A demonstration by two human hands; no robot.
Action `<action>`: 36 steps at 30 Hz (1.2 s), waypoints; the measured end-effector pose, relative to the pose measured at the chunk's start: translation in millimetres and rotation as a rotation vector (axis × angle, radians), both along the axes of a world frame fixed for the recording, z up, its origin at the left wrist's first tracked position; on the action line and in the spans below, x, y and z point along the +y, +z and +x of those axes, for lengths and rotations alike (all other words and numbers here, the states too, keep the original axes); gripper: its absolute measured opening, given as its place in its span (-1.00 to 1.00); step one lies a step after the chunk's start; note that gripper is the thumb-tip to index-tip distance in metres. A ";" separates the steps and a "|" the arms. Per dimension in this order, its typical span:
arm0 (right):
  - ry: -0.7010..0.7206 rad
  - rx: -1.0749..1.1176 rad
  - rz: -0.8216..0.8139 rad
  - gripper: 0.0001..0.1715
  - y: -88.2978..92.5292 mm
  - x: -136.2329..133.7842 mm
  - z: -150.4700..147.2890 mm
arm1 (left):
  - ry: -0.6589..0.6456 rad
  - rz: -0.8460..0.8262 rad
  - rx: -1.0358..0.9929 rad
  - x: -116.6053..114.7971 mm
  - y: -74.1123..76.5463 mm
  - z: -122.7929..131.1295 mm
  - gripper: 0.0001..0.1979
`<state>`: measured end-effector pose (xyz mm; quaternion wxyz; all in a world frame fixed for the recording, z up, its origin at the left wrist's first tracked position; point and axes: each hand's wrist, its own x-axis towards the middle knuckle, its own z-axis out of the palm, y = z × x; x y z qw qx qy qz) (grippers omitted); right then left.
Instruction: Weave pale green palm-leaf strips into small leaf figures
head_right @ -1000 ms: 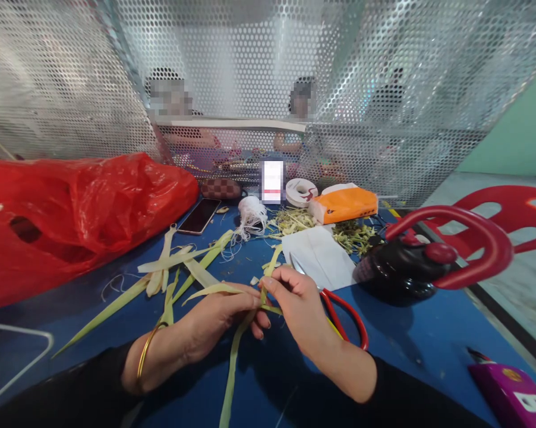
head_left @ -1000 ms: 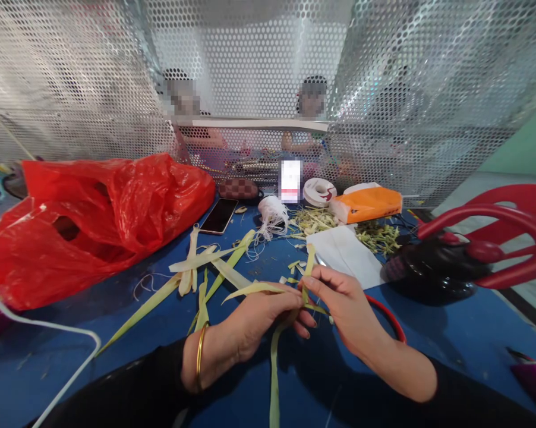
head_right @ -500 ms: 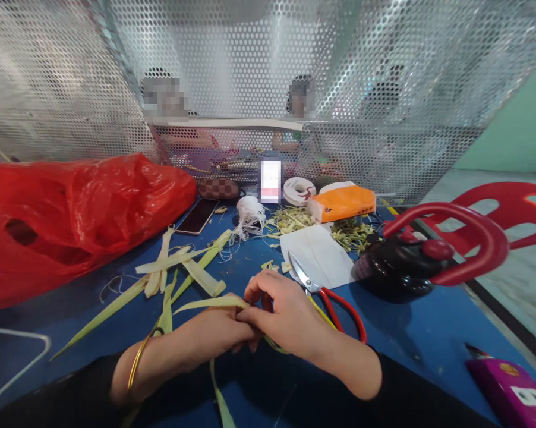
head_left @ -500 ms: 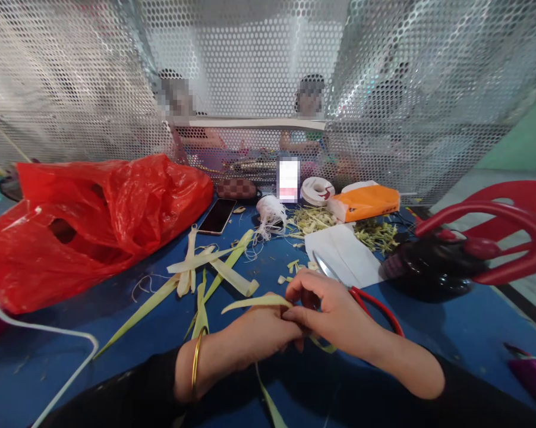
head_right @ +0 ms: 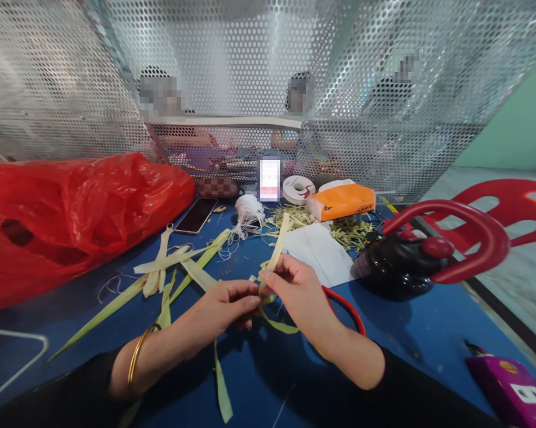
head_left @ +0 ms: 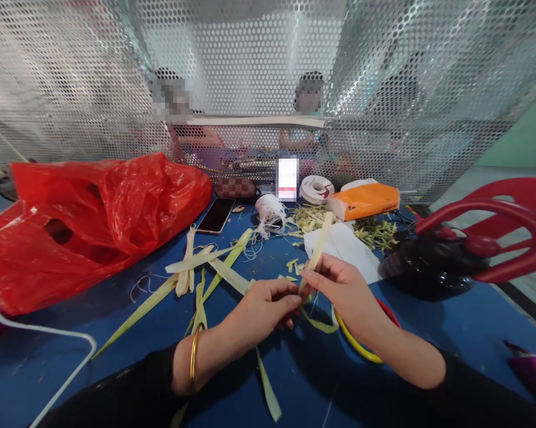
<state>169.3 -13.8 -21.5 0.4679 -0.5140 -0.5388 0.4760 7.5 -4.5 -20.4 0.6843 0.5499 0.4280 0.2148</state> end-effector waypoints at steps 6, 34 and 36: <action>-0.017 -0.514 0.272 -0.86 -5.4 -4.6 4.5 | -0.014 0.018 0.033 1.9 4.8 -3.7 -0.80; -0.033 -0.485 0.243 -0.78 -8.3 -11.3 -5.1 | -0.050 -0.137 -0.050 -6.9 4.2 -1.4 -0.88; -0.034 -0.488 0.250 -0.79 -9.1 -12.4 -5.9 | -0.060 -0.146 -0.047 -7.4 4.3 -1.7 -0.89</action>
